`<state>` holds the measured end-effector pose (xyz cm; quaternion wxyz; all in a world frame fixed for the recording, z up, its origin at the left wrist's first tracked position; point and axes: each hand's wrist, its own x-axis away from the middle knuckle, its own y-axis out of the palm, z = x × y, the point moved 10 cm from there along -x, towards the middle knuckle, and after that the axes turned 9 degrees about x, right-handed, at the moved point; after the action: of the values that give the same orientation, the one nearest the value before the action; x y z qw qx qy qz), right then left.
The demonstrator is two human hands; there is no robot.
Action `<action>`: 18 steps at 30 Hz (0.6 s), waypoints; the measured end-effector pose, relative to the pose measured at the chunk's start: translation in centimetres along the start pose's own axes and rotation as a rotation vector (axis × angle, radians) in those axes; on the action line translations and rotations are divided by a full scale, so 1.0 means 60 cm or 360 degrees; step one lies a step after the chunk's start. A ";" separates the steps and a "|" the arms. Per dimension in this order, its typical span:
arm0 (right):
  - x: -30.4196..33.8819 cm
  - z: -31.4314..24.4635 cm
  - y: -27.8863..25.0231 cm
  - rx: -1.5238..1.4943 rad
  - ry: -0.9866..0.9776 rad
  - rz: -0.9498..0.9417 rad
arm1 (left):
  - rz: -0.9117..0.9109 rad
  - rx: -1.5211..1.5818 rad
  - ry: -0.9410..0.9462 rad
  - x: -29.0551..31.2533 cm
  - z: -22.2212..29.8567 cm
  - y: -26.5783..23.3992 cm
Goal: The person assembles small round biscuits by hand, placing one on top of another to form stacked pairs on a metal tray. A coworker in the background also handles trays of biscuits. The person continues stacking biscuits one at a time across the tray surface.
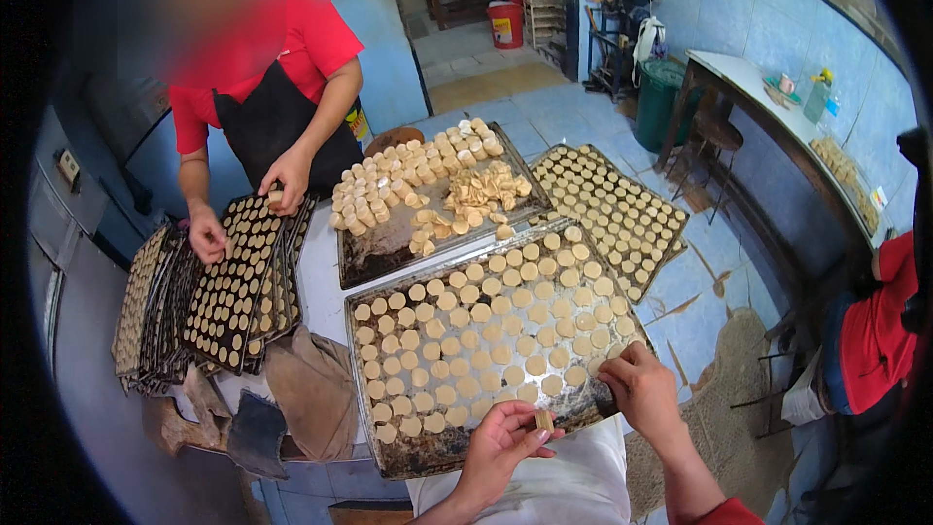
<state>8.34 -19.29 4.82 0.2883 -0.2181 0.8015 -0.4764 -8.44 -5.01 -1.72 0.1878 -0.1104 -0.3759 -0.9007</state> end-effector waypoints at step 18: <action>0.046 -0.208 0.061 -0.0912 -0.0192 -0.0765 | 0.0051 -0.0079 0.0419 0.070 0.025 -0.088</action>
<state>-2.33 -11.39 5.59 0.1422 -0.4993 0.8099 -0.2731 -14.39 -1.61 -2.59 0.2472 -0.0021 -0.3237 -0.9133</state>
